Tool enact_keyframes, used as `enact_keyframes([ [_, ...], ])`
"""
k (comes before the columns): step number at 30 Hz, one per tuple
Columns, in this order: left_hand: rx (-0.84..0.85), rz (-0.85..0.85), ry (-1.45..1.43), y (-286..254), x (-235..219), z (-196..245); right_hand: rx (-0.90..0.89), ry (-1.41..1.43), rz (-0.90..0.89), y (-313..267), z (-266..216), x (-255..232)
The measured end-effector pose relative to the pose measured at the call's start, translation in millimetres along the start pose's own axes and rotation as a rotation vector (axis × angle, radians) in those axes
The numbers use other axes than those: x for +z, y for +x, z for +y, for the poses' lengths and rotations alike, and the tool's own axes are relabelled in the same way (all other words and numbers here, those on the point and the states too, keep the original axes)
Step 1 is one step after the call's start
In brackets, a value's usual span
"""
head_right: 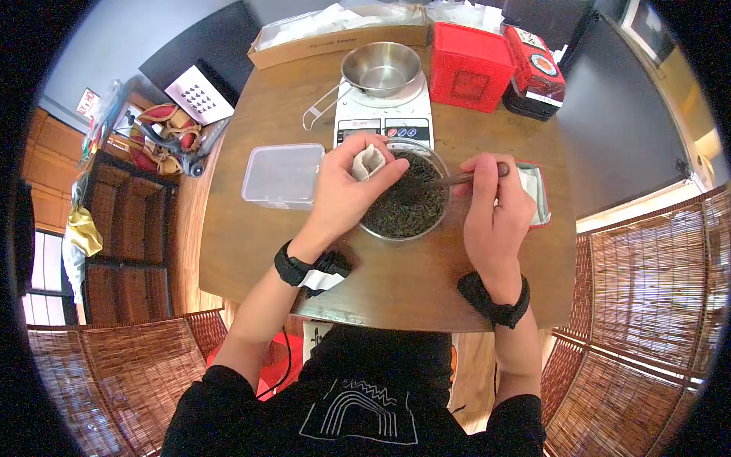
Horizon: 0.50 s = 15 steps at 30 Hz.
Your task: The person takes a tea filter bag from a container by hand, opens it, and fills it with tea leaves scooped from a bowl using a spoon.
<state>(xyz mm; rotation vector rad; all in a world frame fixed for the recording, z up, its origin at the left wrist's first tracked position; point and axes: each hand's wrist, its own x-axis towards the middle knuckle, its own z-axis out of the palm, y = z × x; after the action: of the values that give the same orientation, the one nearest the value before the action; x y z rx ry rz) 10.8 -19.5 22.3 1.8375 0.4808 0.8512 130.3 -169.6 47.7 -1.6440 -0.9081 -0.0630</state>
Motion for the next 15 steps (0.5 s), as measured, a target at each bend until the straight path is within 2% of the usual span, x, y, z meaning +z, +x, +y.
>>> enact_keyframes([
  [4,0.012,0.021,-0.017,-0.2,2.1,-2.1,-0.015,0.066,-0.059,-1.5,1.9,2.2],
  [6,0.0,0.013,-0.002,0.3,1.0,-2.9,0.052,0.241,-0.201,-3.2,2.7,1.3],
  [9,-0.005,0.015,0.005,0.0,2.3,-4.2,0.124,0.328,-0.274,-2.7,-1.3,-0.6],
  [15,0.005,0.019,-0.017,0.3,3.3,-5.7,0.252,0.368,-0.319,-0.9,1.8,3.5],
])
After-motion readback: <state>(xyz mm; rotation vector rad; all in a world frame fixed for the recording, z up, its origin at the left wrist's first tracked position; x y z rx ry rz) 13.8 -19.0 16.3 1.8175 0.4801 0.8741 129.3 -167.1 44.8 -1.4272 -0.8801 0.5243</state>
